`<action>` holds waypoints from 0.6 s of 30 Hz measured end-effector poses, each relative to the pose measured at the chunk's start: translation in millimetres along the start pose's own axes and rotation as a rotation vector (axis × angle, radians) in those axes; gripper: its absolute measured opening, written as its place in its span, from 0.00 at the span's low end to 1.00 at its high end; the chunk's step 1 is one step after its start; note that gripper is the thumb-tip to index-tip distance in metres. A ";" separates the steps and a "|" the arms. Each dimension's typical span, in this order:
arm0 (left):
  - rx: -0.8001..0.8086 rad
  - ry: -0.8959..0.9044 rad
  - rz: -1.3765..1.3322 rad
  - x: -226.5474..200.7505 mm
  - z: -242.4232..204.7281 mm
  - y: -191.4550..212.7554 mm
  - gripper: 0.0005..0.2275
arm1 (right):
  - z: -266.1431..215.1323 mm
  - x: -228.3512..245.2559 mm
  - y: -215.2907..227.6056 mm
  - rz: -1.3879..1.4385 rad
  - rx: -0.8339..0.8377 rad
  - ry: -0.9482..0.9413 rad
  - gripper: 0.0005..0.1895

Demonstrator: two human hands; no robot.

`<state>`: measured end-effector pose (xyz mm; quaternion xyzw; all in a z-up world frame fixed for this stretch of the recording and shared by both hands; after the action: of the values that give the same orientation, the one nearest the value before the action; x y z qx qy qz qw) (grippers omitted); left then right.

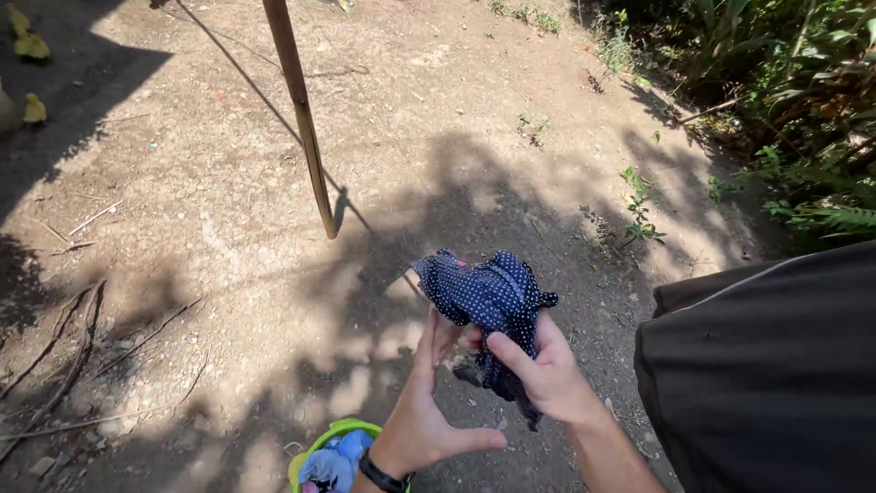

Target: Hanging wet laundry on hangers and placing them on a drying rod outdoors

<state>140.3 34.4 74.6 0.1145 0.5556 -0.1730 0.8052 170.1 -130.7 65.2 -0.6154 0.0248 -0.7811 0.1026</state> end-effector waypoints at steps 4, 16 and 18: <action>-0.104 0.137 -0.045 -3.6 30.8 -19.9 0.42 | 14.5 64.0 -42.2 0.123 0.034 0.022 0.24; 0.165 0.297 0.643 -116.5 96.4 49.8 0.04 | -25.3 178.2 -45.5 -1.275 -0.174 -0.628 0.57; 0.374 0.296 0.638 -128.2 103.9 36.6 0.02 | 4.5 159.8 -80.1 -1.073 0.013 -0.061 0.76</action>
<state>202.5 48.1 231.2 0.4496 0.5611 0.0061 0.6950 128.7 -82.5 232.3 -0.5635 -0.3010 -0.7056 -0.3067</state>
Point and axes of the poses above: each hand's wrist, its own z-axis towards the middle knuckle, its own y-axis out of the back of the hand, x = y × z, the point moved 6 cm from there along z, towards the middle knuckle, and after that the axes turned 6 degrees about y, right-handed, at the moved point
